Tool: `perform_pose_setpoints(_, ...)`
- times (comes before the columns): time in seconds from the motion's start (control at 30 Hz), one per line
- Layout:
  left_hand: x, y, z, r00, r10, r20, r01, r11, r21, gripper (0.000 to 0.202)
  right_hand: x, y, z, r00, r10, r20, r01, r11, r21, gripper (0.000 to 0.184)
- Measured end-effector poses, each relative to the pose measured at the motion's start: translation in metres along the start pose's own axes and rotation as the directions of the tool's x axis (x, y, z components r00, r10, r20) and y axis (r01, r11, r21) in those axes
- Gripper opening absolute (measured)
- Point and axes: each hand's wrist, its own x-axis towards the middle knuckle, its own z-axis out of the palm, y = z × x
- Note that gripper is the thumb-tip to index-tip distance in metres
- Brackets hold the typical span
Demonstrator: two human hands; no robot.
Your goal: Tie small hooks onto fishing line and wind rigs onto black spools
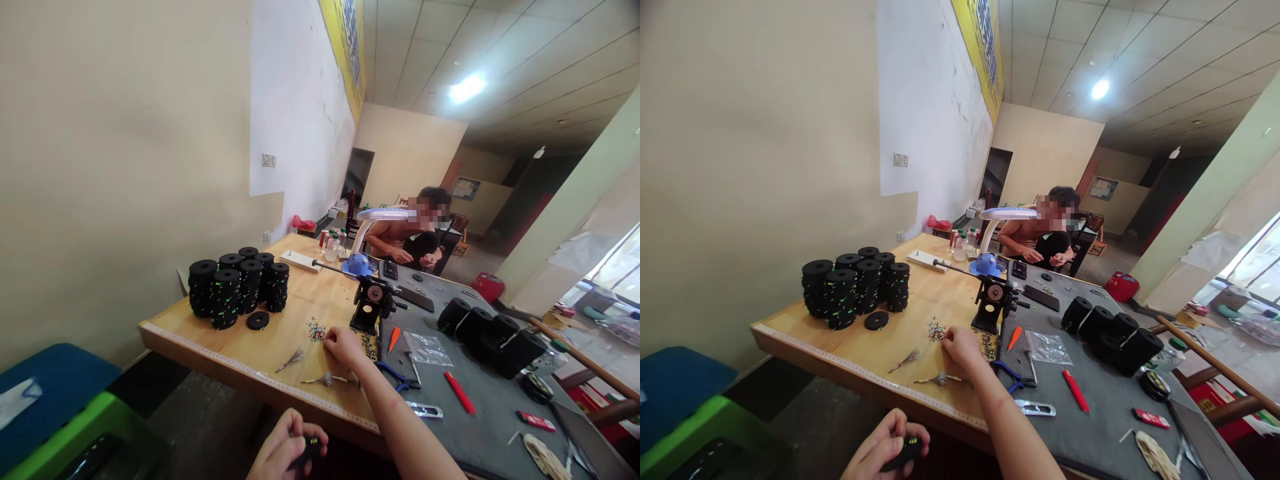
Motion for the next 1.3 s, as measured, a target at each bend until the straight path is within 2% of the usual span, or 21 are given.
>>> perform_pose_setpoints(0.1,-0.005,0.006,0.004,0.996,0.045,-0.071,-0.043,0.999,0.032,0.021,-0.021,-0.003,-0.009,0.998,-0.056,0.009,0.054,0.993,0.102,0.009)
perform_pose_setpoints(0.23,-0.007,0.011,0.004,0.986,0.113,-0.123,-0.094,0.984,0.154,0.014,-0.078,-0.011,-0.024,0.993,-0.111,0.046,0.095,0.959,0.268,0.012)
perform_pose_setpoints(0.33,-0.006,0.009,0.003,0.976,0.192,-0.108,-0.157,0.950,0.271,0.014,-0.124,-0.022,-0.032,0.981,-0.128,0.145,0.004,0.762,0.648,0.016)
perform_pose_setpoints(0.47,-0.007,0.009,0.011,0.960,0.279,-0.024,-0.247,0.884,0.397,0.013,-0.158,-0.039,-0.032,0.973,-0.148,0.174,-0.060,0.571,0.819,0.026)
perform_pose_setpoints(0.63,-0.011,0.012,0.024,0.930,0.366,0.024,-0.323,0.787,0.525,0.011,-0.167,-0.044,-0.028,0.981,-0.118,0.155,-0.076,0.501,0.862,0.028)
perform_pose_setpoints(0.77,-0.012,0.011,0.027,0.916,0.400,0.044,-0.347,0.730,0.588,0.010,-0.169,-0.040,-0.025,0.984,-0.117,0.137,-0.058,0.510,0.858,0.021)
perform_pose_setpoints(0.93,-0.010,0.007,0.026,0.908,0.412,0.081,-0.375,0.708,0.599,0.007,-0.171,-0.035,-0.023,0.986,-0.129,0.109,-0.026,0.523,0.852,0.018)
perform_pose_setpoints(1.3,-0.012,0.009,0.028,0.901,0.426,0.086,-0.379,0.673,0.635,0.007,-0.171,-0.037,-0.022,0.985,-0.143,0.092,-0.003,0.525,0.851,0.020)
